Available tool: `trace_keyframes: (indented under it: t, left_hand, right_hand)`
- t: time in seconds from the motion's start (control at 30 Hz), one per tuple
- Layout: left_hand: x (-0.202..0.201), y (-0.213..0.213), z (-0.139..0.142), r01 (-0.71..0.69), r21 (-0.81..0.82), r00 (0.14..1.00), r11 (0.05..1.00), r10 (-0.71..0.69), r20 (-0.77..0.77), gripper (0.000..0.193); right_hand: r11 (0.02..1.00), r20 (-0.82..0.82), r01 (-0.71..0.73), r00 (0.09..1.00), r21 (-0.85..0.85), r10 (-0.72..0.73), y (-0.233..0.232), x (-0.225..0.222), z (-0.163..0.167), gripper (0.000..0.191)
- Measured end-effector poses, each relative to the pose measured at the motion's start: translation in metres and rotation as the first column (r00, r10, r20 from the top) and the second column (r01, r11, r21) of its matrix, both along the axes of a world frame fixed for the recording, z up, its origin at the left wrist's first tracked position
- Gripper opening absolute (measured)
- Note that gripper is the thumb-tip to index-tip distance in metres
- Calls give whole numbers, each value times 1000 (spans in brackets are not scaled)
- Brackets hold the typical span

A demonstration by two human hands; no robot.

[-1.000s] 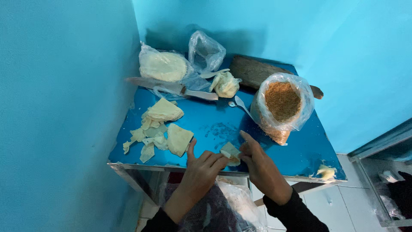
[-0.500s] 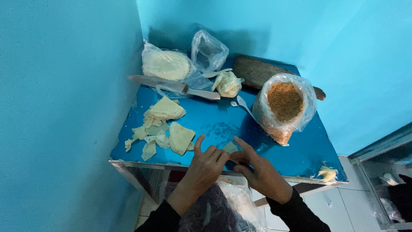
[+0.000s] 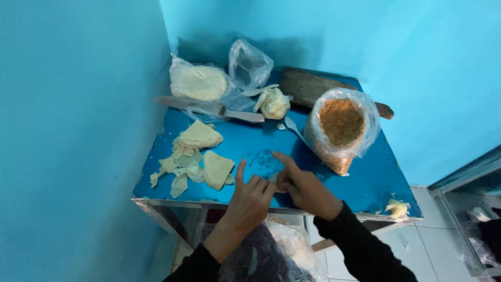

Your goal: The person picks up small pieces of thin dough sheet from a blue work table and rolls each piece by hand into a thin cylindrical stick, placing the finished rolls in a pile beside a plastic bag of brown filling. They repeat this rolling cycle continuously, occasionally reaching into the bag.

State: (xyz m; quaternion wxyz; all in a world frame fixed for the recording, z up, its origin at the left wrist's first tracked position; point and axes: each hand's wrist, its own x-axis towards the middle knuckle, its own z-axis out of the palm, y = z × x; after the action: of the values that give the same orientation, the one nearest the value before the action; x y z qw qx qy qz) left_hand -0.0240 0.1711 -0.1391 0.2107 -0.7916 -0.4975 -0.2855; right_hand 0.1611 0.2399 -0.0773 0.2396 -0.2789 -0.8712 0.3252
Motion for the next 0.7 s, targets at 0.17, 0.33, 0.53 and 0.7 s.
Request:
trace_keyframes:
  t: [0.17, 0.33, 0.53, 0.7]
  left_hand:
    - [0, 3, -8, 16, 50, 999, 999, -18, 38, 4]
    - [-1, 17, 7, -50, -118, 999, 992, 51, 13, 11]
    - [-8, 51, 43, 10, -720, 951, 694, 215, 221, 6]
    - [-8, 38, 26, 170, -527, 904, 833, 81, 420, 8]
  right_hand:
    - [910, 10, 58, 998, 410, -68, -25, 11, -21, 73]
    - [941, 48, 135, 986, 310, -157, -14, 8, -20, 70]
    - [983, -9, -10, 1000, -185, 8, 17, 3, 6, 83]
    - [989, -43, 52, 998, 140, -46, -2, 6, -10, 71]
